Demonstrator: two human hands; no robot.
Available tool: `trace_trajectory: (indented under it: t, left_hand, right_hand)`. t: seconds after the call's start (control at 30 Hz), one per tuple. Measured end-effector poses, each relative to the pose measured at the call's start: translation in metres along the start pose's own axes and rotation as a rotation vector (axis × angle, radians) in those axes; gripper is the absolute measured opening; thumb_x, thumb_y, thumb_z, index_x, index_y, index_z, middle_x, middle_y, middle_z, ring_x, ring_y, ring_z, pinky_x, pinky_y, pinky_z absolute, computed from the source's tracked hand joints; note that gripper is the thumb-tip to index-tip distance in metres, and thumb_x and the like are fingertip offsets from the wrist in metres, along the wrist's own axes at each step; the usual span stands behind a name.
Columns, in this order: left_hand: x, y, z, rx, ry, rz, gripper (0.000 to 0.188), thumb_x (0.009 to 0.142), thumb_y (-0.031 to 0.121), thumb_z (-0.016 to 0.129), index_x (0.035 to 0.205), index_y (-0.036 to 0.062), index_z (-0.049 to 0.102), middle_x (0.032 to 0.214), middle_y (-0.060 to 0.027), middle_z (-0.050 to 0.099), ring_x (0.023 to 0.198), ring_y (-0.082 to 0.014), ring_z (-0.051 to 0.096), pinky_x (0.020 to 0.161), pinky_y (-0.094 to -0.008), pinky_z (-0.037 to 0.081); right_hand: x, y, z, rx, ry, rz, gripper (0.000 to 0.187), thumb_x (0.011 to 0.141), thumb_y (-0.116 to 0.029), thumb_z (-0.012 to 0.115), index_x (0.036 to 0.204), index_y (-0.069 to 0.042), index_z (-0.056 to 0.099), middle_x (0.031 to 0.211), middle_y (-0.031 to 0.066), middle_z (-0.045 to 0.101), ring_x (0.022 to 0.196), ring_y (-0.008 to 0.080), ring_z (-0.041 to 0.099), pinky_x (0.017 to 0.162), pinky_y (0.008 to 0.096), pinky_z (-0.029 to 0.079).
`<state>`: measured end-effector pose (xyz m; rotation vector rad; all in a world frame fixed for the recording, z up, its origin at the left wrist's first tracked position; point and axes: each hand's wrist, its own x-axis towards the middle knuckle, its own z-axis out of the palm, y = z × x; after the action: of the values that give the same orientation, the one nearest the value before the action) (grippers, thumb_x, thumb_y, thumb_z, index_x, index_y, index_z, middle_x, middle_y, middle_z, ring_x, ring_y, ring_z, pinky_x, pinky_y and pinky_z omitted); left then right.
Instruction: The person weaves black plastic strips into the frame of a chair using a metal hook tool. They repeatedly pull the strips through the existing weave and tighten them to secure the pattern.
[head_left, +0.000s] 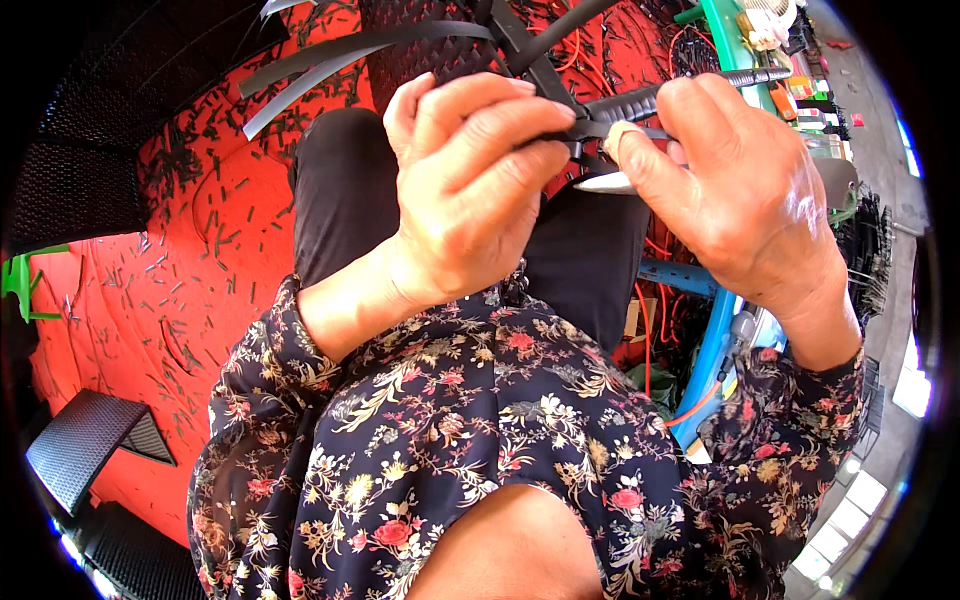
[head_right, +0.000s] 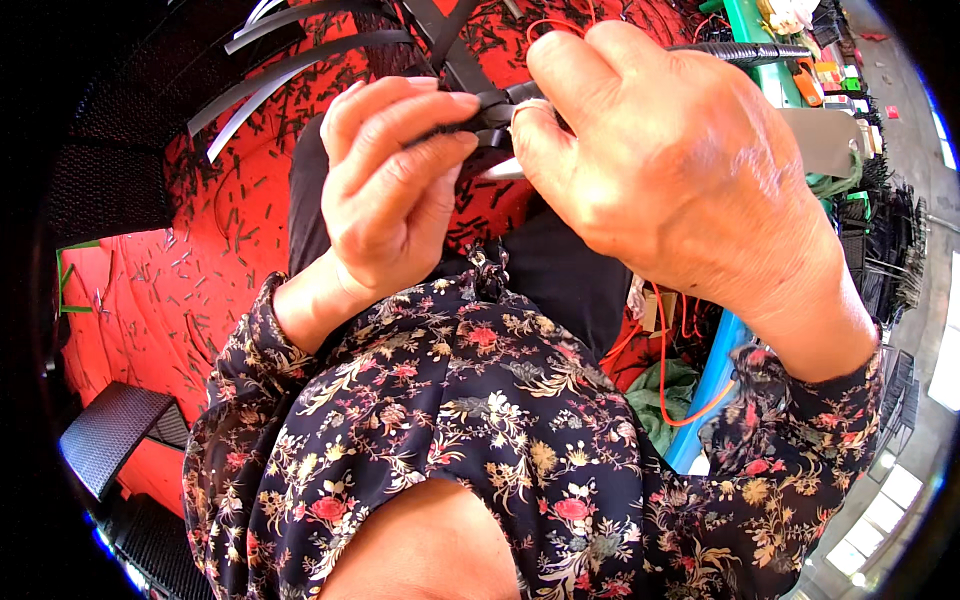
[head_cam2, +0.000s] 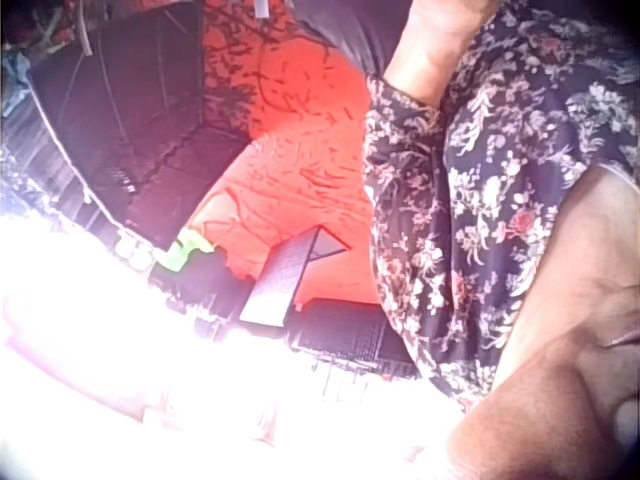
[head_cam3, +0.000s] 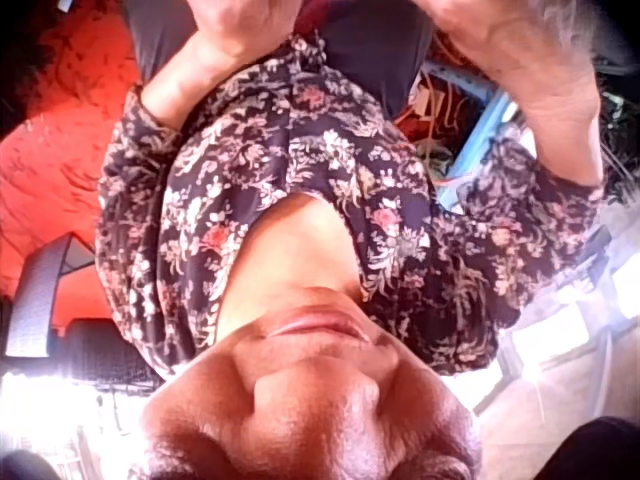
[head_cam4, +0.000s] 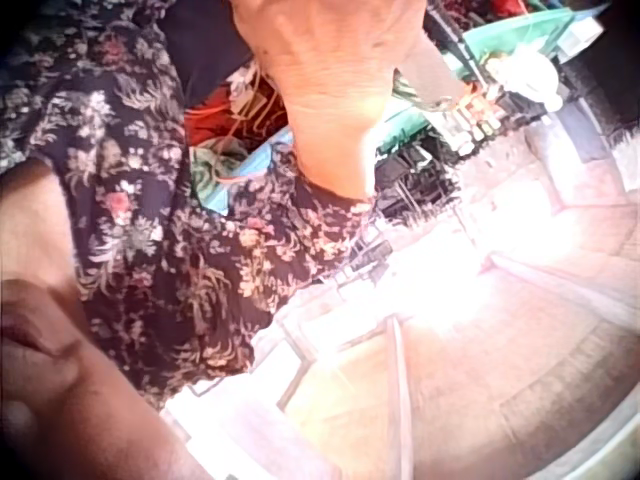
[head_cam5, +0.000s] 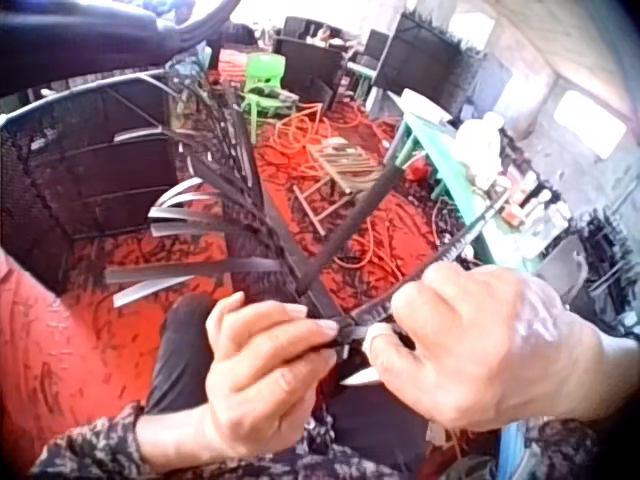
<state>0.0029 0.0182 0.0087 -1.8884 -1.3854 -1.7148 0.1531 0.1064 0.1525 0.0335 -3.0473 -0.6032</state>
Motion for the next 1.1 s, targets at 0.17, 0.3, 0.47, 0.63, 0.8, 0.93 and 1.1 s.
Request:
trace_trajectory:
  t: [0.17,0.3,0.47,0.63,0.8,0.93,1.1]
  left_hand:
    - [0.004,0.014,0.004,0.067,-0.009,0.099,0.014,0.073,0.005,0.067,0.087,0.0019,0.066,0.1,-0.0061,0.069,0.105,-0.0278,0.061,0.109,-0.0492,0.021]
    - [0.006,0.019,0.005,0.054,0.0,0.112,0.015,0.072,0.005,0.068,0.087,0.0022,0.065,0.099,-0.0062,0.069,0.105,-0.0274,0.061,0.109,-0.05,0.021]
    - [0.003,0.015,0.007,-0.012,0.005,0.07,0.018,0.07,0.005,0.069,0.088,0.0029,0.065,0.095,-0.006,0.068,0.1,-0.0268,0.063,0.107,-0.0483,0.025]
    - [0.002,0.009,0.004,0.001,0.01,0.107,0.02,0.066,0.003,0.069,0.086,0.0046,0.067,0.085,-0.0044,0.065,0.092,-0.0248,0.062,0.103,-0.0449,0.031]
    - [0.0,0.006,0.011,-0.008,0.098,0.095,0.015,0.066,0.008,0.066,0.081,0.0097,0.068,0.074,0.0022,0.056,0.085,-0.0168,0.06,0.099,-0.0479,0.029]
    - [0.002,0.007,0.011,-0.061,0.082,0.056,0.016,0.063,0.007,0.068,0.078,0.0091,0.067,0.073,0.0014,0.055,0.084,-0.0174,0.059,0.094,-0.0468,0.032]
    - [0.003,0.006,0.013,-0.088,0.087,0.048,0.016,0.062,0.005,0.07,0.078,0.0087,0.066,0.074,0.0008,0.055,0.085,-0.0178,0.059,0.093,-0.0471,0.033]
  right_hand:
    - [-0.004,-0.003,-0.013,-0.029,-0.023,0.051,0.027,0.066,-0.005,0.066,0.092,-0.001,0.064,0.074,0.0083,0.045,0.067,0.0235,0.054,0.051,0.0341,0.045]
    - [-0.017,-0.002,-0.009,0.032,0.065,0.053,0.025,0.068,-0.003,0.067,0.093,-0.001,0.065,0.078,0.0098,0.052,0.065,0.0236,0.058,0.05,0.0335,0.047]
    - [-0.029,-0.003,0.021,0.079,0.181,0.025,0.021,0.069,-0.013,0.063,0.087,-0.003,0.062,0.075,0.0065,0.05,0.061,0.0209,0.056,0.047,0.0312,0.045]
    - [-0.018,-0.012,0.015,0.028,0.212,0.062,0.018,0.066,-0.015,0.063,0.081,-0.005,0.06,0.071,0.0044,0.047,0.059,0.0187,0.055,0.046,0.0304,0.043]
    - [-0.014,-0.013,0.016,-0.025,0.197,0.042,0.014,0.066,-0.016,0.062,0.073,-0.007,0.055,0.069,0.0033,0.046,0.059,0.0176,0.054,0.045,0.0295,0.043]
    - [-0.009,-0.01,0.026,-0.022,0.217,0.108,0.015,0.066,-0.017,0.062,0.075,-0.007,0.055,0.07,0.0038,0.047,0.06,0.0187,0.055,0.048,0.0304,0.045]
    - [-0.017,-0.015,0.024,0.256,0.279,0.235,0.019,0.07,-0.003,0.07,0.086,-0.003,0.061,0.075,0.0068,0.052,0.065,0.0237,0.059,0.051,0.0331,0.047]
